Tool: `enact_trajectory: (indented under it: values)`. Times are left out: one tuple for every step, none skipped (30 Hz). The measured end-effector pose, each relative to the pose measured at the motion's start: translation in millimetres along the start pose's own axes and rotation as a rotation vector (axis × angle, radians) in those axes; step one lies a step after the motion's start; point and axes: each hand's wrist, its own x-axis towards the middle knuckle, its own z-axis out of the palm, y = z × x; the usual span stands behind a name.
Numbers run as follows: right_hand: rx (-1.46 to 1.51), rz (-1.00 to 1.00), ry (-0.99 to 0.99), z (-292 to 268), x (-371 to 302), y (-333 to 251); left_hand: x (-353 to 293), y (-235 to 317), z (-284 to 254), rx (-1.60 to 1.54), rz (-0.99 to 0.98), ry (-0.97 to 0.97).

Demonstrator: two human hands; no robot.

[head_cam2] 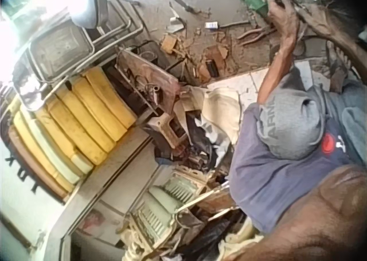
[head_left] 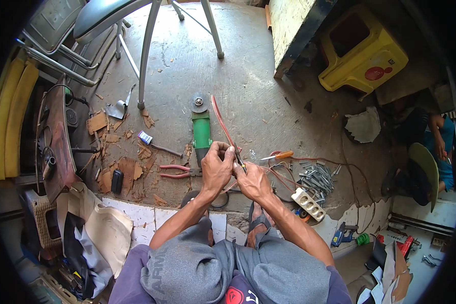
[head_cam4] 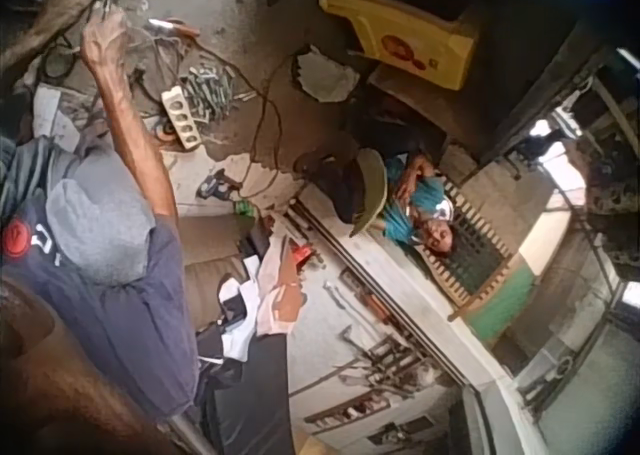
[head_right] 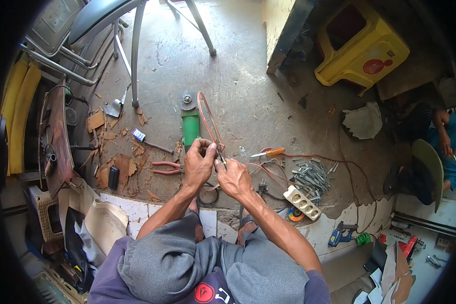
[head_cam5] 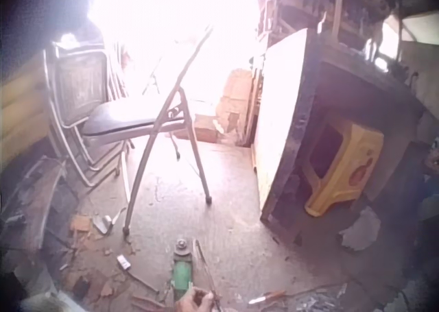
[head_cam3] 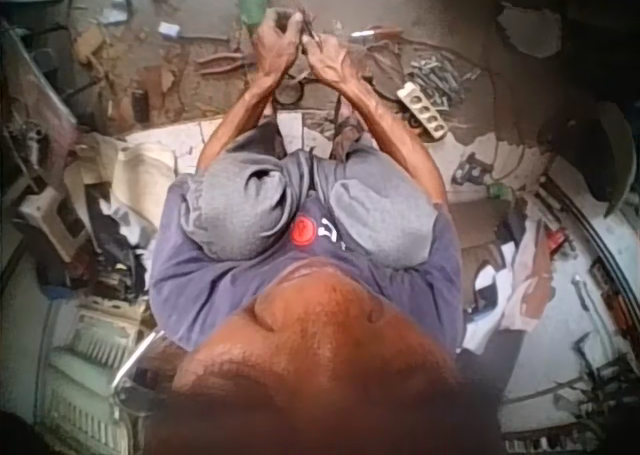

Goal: The person wires a power strip by stripping the insulation from wire ends and securing them to the internal terminals of the power strip using their hands and pliers.

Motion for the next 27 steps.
enact_trajectory:
  values:
    - [-0.011, -0.023, 0.056, 1.7, 0.2, 1.4, 1.7, -2.4, 1.6, 0.01, -0.018, -0.021]
    - [-0.023, -0.047, 0.112, 4.9, 1.0, 5.3, 4.3, -5.7, 3.2, 0.021, -0.037, -0.041]
    - [-0.034, -0.07, 0.167, 7.0, 2.0, 8.2, 6.9, -7.8, 4.1, 0.031, -0.056, -0.061]
    - [-0.026, -0.055, 0.166, 7.9, 3.1, 9.9, 9.6, -9.1, 3.6, 0.078, -0.066, -0.107]
    - [-0.018, -0.039, 0.166, 8.5, 4.2, 11.4, 13.1, -10.2, 2.1, 0.125, -0.076, -0.153]
    - [-0.01, -0.023, 0.165, 8.3, 4.7, 12.3, 15.8, -10.6, 1.1, 0.172, -0.087, -0.199]
    - [-0.016, 0.026, 0.157, 5.3, 5.9, 11.2, 16.7, -9.0, 0.0, 0.175, -0.072, -0.221]
    - [-0.021, 0.075, 0.149, -0.3, 8.4, 8.8, 17.0, -5.7, -1.3, 0.178, -0.057, -0.244]
    - [-0.026, 0.124, 0.142, -3.6, 9.7, 7.7, 16.5, -4.1, -1.6, 0.182, -0.042, -0.268]
    - [-0.07, 0.103, 0.208, 0.6, 16.2, 13.9, 15.2, -3.6, 0.2, 0.156, -0.042, -0.272]
    - [-0.059, 0.145, 0.212, 2.2, 18.8, 18.8, 12.0, -3.3, 3.2, 0.13, -0.042, -0.277]
    - [-0.048, 0.189, 0.216, 2.6, 20.3, 21.8, 7.5, -2.5, 6.9, 0.105, -0.041, -0.282]
    - [-0.035, 0.231, 0.217, 4.4, 24.0, 24.8, -1.0, -2.1, 11.5, 0.071, -0.012, -0.305]
    - [-0.051, 0.269, 0.21, 0.1, 33.1, 33.6, -5.8, -1.5, 14.4, 0.102, 0.038, -0.331]
    - [-0.038, 0.283, 0.206, -5.3, 37.8, 39.2, -9.3, -0.9, 16.1, 0.133, 0.087, -0.357]
    - [-0.025, 0.299, 0.202, -10.7, 41.2, 43.5, -12.4, 2.9, 14.4, 0.092, 0.112, -0.406]
    - [-0.014, 0.312, 0.201, -16.5, 42.6, 48.4, -13.1, -0.7, 13.9, 0.069, 0.118, -0.449]
    - [0.085, 0.366, 0.181, -15.0, 48.5, 64.0, -12.2, -9.9, 13.2, 0.046, 0.124, -0.492]
    - [0.013, 0.311, 0.208, -18.4, 43.5, 57.4, -12.8, -23.4, 10.6, 0.024, 0.121, -0.52]
    - [-0.052, 0.252, 0.244, -25.5, 36.8, 43.8, -11.5, -31.2, 8.5, -0.111, 0.058, -0.54]
    - [-0.118, 0.191, 0.278, -29.0, 33.7, 36.2, -8.0, -35.8, 9.2, -0.13, 0.082, -0.431]
    - [-0.196, 0.089, 0.312, -28.6, 33.3, 43.6, -5.9, -32.3, 7.5, -0.148, 0.101, -0.333]
    - [-0.233, 0.025, 0.328, -25.5, 28.6, 44.2, -10.1, -24.3, 3.4, -0.161, 0.104, -0.236]
    - [-0.27, -0.04, 0.344, -24.1, 22.6, 41.3, -9.7, -12.4, -2.1, 0.041, 0.266, -0.038]
    - [-0.311, -0.121, 0.365, -26.7, 20.5, 34.3, -2.1, 1.7, -7.5, 0.167, 0.439, 0.029]
    - [-0.338, -0.165, 0.348, -26.1, 14.5, 23.7, 6.0, 13.7, -13.2, 0.293, 0.609, 0.098]
    - [-0.342, -0.208, 0.354, -22.0, 11.6, 20.0, 12.1, 21.0, -16.2, 0.42, 0.777, 0.167]
